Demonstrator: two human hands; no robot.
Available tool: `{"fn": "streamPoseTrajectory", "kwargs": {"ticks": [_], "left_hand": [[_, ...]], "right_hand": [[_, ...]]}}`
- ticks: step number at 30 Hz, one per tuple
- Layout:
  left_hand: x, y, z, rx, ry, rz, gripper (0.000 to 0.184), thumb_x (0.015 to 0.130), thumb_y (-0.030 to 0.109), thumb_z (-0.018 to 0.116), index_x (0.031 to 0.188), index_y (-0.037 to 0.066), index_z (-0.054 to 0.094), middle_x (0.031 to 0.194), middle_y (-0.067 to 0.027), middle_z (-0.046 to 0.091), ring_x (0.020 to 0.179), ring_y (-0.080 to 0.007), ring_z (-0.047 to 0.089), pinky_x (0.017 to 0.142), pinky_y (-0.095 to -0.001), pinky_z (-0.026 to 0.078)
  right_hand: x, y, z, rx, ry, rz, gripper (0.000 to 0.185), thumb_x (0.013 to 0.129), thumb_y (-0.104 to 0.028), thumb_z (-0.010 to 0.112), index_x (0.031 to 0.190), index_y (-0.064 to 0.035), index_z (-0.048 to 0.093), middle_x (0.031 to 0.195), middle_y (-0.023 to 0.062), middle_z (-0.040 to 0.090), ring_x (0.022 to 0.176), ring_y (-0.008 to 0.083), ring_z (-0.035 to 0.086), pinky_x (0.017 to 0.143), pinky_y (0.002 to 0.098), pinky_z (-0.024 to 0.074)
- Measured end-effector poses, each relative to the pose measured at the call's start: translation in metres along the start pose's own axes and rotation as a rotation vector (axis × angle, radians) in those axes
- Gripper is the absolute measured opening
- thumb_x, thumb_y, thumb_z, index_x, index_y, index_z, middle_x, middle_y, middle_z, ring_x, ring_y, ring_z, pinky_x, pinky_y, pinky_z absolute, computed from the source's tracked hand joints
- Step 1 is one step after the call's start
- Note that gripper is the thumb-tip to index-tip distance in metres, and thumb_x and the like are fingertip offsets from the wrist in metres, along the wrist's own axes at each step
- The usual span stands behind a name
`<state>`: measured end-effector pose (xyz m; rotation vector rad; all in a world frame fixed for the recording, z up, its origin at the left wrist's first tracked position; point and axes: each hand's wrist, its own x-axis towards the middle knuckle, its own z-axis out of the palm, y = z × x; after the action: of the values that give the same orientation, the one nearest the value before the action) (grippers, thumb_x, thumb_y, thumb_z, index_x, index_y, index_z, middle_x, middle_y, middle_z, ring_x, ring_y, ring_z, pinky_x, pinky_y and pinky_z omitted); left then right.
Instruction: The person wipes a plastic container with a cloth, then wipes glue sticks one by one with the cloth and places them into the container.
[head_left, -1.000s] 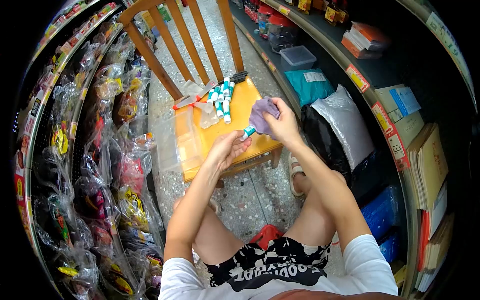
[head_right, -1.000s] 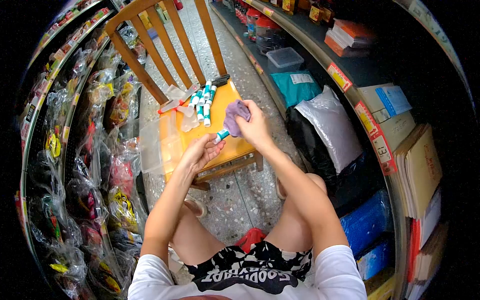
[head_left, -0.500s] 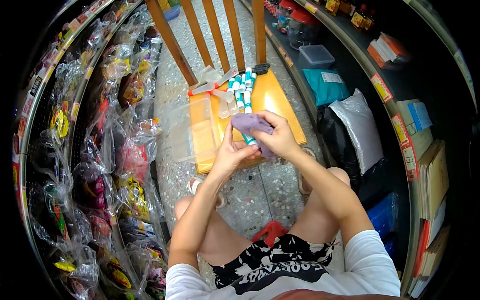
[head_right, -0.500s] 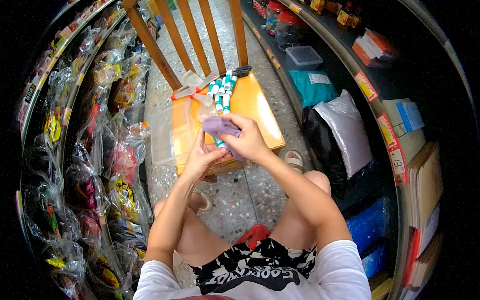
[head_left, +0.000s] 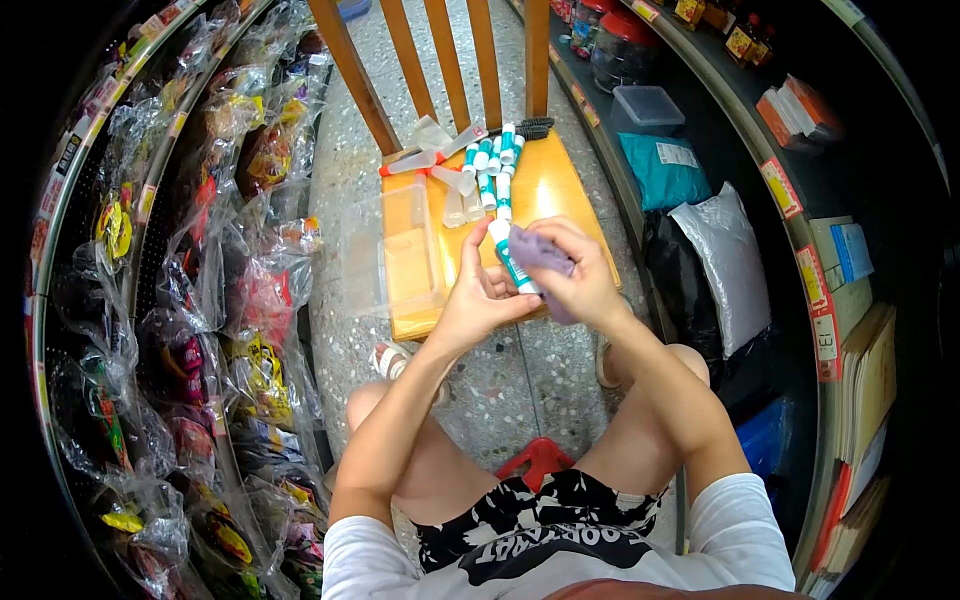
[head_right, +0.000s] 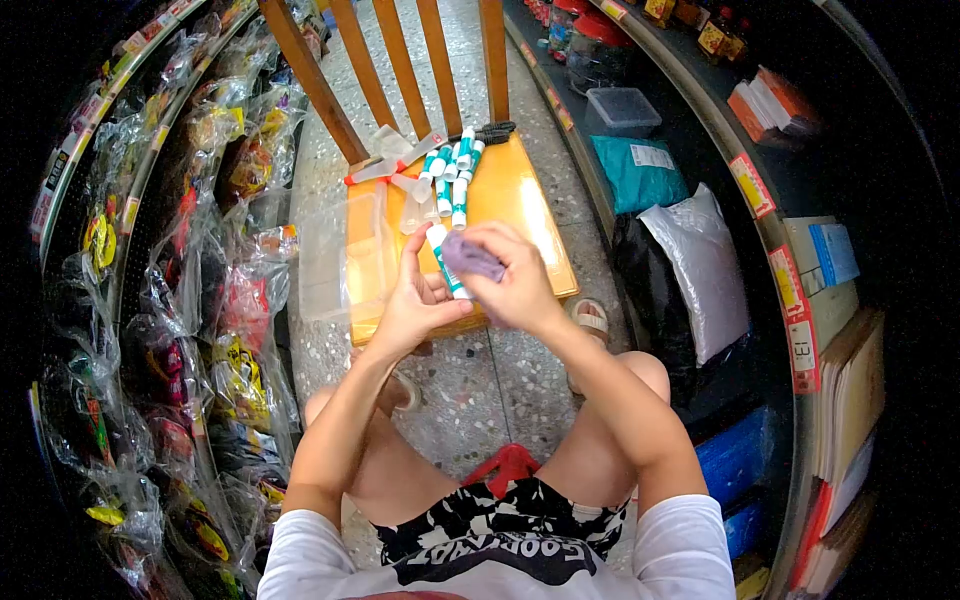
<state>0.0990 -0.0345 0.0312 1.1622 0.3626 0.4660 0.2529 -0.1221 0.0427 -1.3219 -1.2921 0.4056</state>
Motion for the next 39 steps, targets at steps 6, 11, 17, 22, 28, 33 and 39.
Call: {"fn": "streamPoseTrajectory", "kwargs": {"ticks": [6,11,17,22,28,33,39], "left_hand": [[0.004,0.002,0.009,0.059,0.022,0.058,0.113,0.071,-0.008,0.076,0.149,0.017,-0.001,0.103,-0.0182,0.062,0.091,-0.0205,0.065,0.076,-0.0316,0.054],[0.004,0.002,0.014,0.143,0.005,0.077,0.111,0.069,-0.009,0.075,0.149,0.016,0.002,0.1,-0.0167,0.063,0.088,-0.0194,0.066,0.074,-0.0315,0.054],[0.006,0.003,0.009,0.232,0.014,0.099,0.112,0.067,-0.008,0.077,0.148,0.015,0.005,0.089,-0.0115,0.064,0.081,-0.0161,0.065,0.073,-0.0298,0.053],[0.001,-0.004,0.005,0.307,-0.026,0.096,0.109,0.067,-0.006,0.079,0.147,0.014,0.007,0.084,-0.0083,0.063,0.079,-0.0145,0.064,0.072,-0.0289,0.053],[-0.015,-0.01,0.026,0.177,-0.12,-0.073,0.107,0.069,-0.005,0.079,0.145,0.009,0.005,0.082,-0.0076,0.063,0.078,-0.0147,0.064,0.072,-0.0291,0.053],[-0.017,-0.004,0.036,0.146,-0.164,-0.034,0.109,0.07,-0.005,0.079,0.147,0.009,0.003,0.08,-0.0052,0.06,0.082,-0.0147,0.064,0.076,-0.0295,0.052],[-0.015,0.003,0.025,-0.014,-0.179,-0.022,0.113,0.072,-0.009,0.076,0.15,0.016,-0.002,0.087,-0.0094,0.061,0.086,-0.0171,0.065,0.078,-0.0304,0.052]], "right_hand": [[-0.011,-0.007,-0.01,0.149,-0.186,0.038,0.038,0.079,-0.012,0.068,0.114,0.0024,0.061,0.13,0.0158,0.049,0.123,0.0272,0.048,0.103,0.0362,0.0368],[-0.016,-0.006,-0.022,0.116,-0.248,0.021,0.037,0.08,-0.01,0.064,0.116,-0.0015,0.062,0.125,0.0166,0.05,0.121,0.0293,0.049,0.102,0.0371,0.0386],[-0.014,-0.019,-0.036,0.017,-0.36,-0.063,0.038,0.071,0.001,0.059,0.107,-0.0043,0.068,0.11,0.0143,0.056,0.107,0.0281,0.056,0.093,0.0344,0.0437],[-0.014,-0.012,-0.034,0.009,-0.408,-0.126,0.037,0.07,0.004,0.057,0.104,-0.0046,0.069,0.106,0.0147,0.057,0.101,0.0277,0.058,0.09,0.0337,0.0454],[0.0,-0.001,-0.03,-0.036,-0.134,-0.084,0.038,0.072,0.005,0.053,0.106,-0.0038,0.067,0.103,0.0152,0.056,0.1,0.0285,0.058,0.089,0.0337,0.0455],[0.001,0.009,-0.019,0.02,-0.093,0.052,0.034,0.078,0.004,0.052,0.11,0.0032,0.062,0.105,0.0102,0.056,0.102,0.0204,0.057,0.089,0.0283,0.0433],[0.0,0.006,-0.014,0.231,0.019,0.213,0.032,0.08,0.003,0.055,0.111,0.003,0.062,0.106,0.0096,0.057,0.1,0.0191,0.058,0.088,0.0281,0.045]]}}
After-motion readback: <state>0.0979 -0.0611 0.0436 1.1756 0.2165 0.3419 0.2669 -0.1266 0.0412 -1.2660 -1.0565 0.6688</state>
